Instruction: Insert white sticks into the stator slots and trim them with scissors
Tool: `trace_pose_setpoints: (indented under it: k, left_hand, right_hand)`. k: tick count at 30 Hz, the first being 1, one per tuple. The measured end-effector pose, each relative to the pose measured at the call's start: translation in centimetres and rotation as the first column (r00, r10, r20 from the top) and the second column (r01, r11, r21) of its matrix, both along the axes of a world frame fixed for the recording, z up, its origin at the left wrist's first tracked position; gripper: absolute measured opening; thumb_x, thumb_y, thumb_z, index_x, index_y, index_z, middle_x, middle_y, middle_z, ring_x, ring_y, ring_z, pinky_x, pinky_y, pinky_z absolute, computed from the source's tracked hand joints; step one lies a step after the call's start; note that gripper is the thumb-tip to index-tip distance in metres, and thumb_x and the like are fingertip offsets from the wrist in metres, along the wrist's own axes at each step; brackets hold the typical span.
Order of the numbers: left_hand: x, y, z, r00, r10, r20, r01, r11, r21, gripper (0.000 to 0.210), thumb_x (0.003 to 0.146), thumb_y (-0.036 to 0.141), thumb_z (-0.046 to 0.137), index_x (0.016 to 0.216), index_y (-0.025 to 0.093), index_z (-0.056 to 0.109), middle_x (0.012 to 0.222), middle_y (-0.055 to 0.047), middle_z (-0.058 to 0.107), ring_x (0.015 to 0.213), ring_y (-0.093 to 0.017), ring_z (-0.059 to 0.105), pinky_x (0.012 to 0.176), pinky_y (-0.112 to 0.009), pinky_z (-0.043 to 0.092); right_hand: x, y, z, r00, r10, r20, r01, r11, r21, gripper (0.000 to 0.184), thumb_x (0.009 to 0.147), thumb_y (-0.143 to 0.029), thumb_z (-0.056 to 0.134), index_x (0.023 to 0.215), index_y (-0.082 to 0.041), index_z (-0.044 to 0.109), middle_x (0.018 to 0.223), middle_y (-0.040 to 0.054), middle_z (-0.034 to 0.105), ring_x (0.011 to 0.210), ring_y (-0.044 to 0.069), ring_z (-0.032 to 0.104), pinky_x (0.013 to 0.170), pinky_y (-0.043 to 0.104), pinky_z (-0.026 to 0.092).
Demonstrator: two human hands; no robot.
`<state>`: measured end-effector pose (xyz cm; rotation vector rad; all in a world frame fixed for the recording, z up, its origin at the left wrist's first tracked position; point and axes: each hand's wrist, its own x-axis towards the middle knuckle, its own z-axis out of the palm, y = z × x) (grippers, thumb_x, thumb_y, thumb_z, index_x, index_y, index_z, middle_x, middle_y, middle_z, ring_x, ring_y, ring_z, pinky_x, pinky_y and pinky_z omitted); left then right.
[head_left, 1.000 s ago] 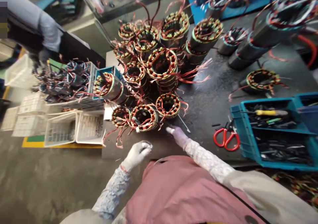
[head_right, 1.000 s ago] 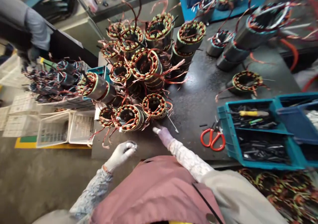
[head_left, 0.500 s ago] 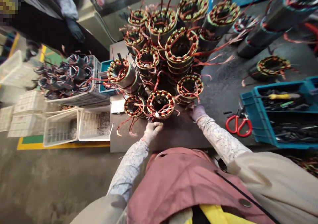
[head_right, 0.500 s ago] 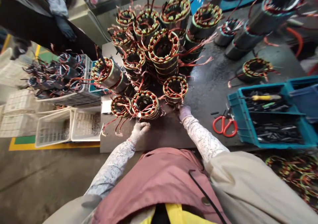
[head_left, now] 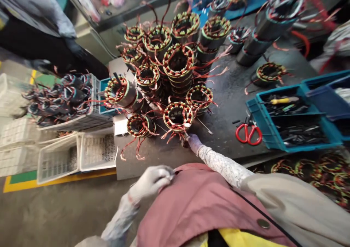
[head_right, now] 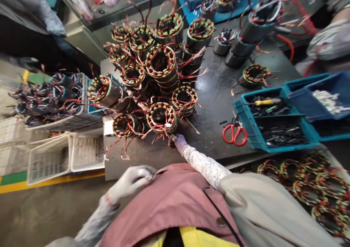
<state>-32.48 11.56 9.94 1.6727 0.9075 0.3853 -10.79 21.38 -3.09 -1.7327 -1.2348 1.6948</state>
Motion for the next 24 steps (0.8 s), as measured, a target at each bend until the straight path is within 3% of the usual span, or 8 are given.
trace_pose_setpoints:
  k: [2, 4, 5, 9, 14, 17, 21, 24]
  left_hand:
    - [-2.2, 2.2, 4.7, 0.995, 0.1, 0.016, -0.101, 0.981, 0.166, 0.023, 0.091, 0.03, 0.048, 0.08, 0.02, 0.066, 0.094, -0.008, 0.07, 0.09, -0.018, 0.066, 0.077, -0.029, 0.053]
    - [-2.3, 6.3, 7.6, 0.949, 0.312, -0.041, -0.248, 0.823, 0.511, 0.02, 0.091, 0.028, 0.048, 0.082, 0.02, 0.064, 0.105, -0.008, 0.068, 0.097, -0.018, 0.064, 0.082, -0.032, 0.052]
    - [-1.5, 8.7, 8.1, 0.941, 0.316, -0.118, -0.179, 0.764, 0.62, 0.019, 0.09, 0.03, 0.05, 0.088, 0.02, 0.065, 0.11, -0.009, 0.067, 0.101, -0.019, 0.063, 0.087, -0.034, 0.051]
    - [5.0, 15.1, 6.2, 0.874, -0.123, -0.469, 0.449, 0.571, 0.687, 0.027, 0.092, 0.032, 0.043, 0.09, 0.021, 0.068, 0.099, -0.006, 0.071, 0.096, -0.019, 0.063, 0.088, -0.037, 0.05]
    - [9.0, 13.0, 2.8, 0.816, -0.04, -0.576, 0.547, 0.372, 0.75, 0.033, 0.087, 0.021, 0.04, 0.105, 0.02, 0.068, 0.099, -0.008, 0.073, 0.087, -0.023, 0.067, 0.082, -0.038, 0.053]
    - [9.3, 11.4, 2.5, 0.826, -0.027, -0.563, 0.537, 0.34, 0.772, 0.035, 0.086, 0.02, 0.04, 0.105, 0.018, 0.069, 0.089, -0.009, 0.074, 0.074, -0.024, 0.068, 0.067, -0.034, 0.054]
    - [10.4, 11.1, 2.5, 0.869, -0.013, -0.495, 0.456, 0.409, 0.79, 0.03, 0.09, 0.027, 0.041, 0.097, 0.02, 0.069, 0.081, -0.006, 0.074, 0.066, -0.021, 0.067, 0.056, -0.029, 0.05]
    - [10.8, 11.0, 2.5, 0.881, 0.032, -0.471, 0.406, 0.461, 0.789, 0.03, 0.091, 0.029, 0.041, 0.097, 0.021, 0.069, 0.082, -0.006, 0.074, 0.069, -0.021, 0.068, 0.059, -0.029, 0.05]
  right_hand:
    - [0.8, 0.5, 0.1, 0.999, 0.012, 0.051, -0.012, 1.0, 0.0, 0.037, 0.086, -0.049, 0.047, 0.078, -0.016, 0.059, 0.042, -0.0029, 0.048, 0.038, 0.012, 0.046, 0.045, 0.025, 0.043]
    - [2.1, 0.7, 0.5, 0.989, 0.069, 0.129, -0.073, 0.997, 0.02, 0.031, 0.086, -0.042, 0.05, 0.073, -0.016, 0.059, 0.042, -0.0035, 0.048, 0.038, 0.011, 0.044, 0.046, 0.024, 0.04]
    - [2.9, 0.7, 0.9, 0.981, 0.096, 0.169, -0.103, 0.994, 0.032, 0.028, 0.086, -0.037, 0.051, 0.071, -0.016, 0.06, 0.042, -0.0034, 0.048, 0.039, 0.01, 0.045, 0.047, 0.023, 0.04]
    - [6.5, 0.7, 3.4, 0.929, 0.179, 0.324, -0.207, 0.977, 0.056, 0.016, 0.076, -0.025, 0.062, 0.063, -0.016, 0.064, 0.047, -0.0021, 0.056, 0.048, 0.011, 0.053, 0.055, 0.022, 0.041]
    - [11.2, 2.0, 5.6, 0.858, 0.155, 0.49, -0.21, 0.976, 0.06, 0.009, 0.071, -0.026, 0.069, 0.073, -0.018, 0.072, 0.075, 0.003, 0.072, 0.079, 0.017, 0.065, 0.073, 0.023, 0.044]
    - [16.5, 1.0, 7.7, 0.809, 0.056, 0.586, -0.147, 0.983, 0.109, 0.02, 0.077, -0.031, 0.065, 0.094, -0.021, 0.072, 0.095, 0.0041, 0.072, 0.092, 0.019, 0.065, 0.08, 0.025, 0.044]
    - [27.8, -1.6, 11.4, 0.644, -0.186, 0.742, 0.039, 0.977, 0.211, 0.032, 0.092, -0.027, 0.044, 0.118, -0.018, 0.061, 0.114, 0.0094, 0.065, 0.11, 0.024, 0.058, 0.096, 0.035, 0.04]
    - [34.8, -2.2, 12.8, 0.488, -0.303, 0.819, 0.124, 0.952, 0.278, 0.024, 0.09, -0.018, 0.046, 0.106, -0.015, 0.063, 0.119, 0.0148, 0.06, 0.119, 0.03, 0.051, 0.103, 0.047, 0.035]
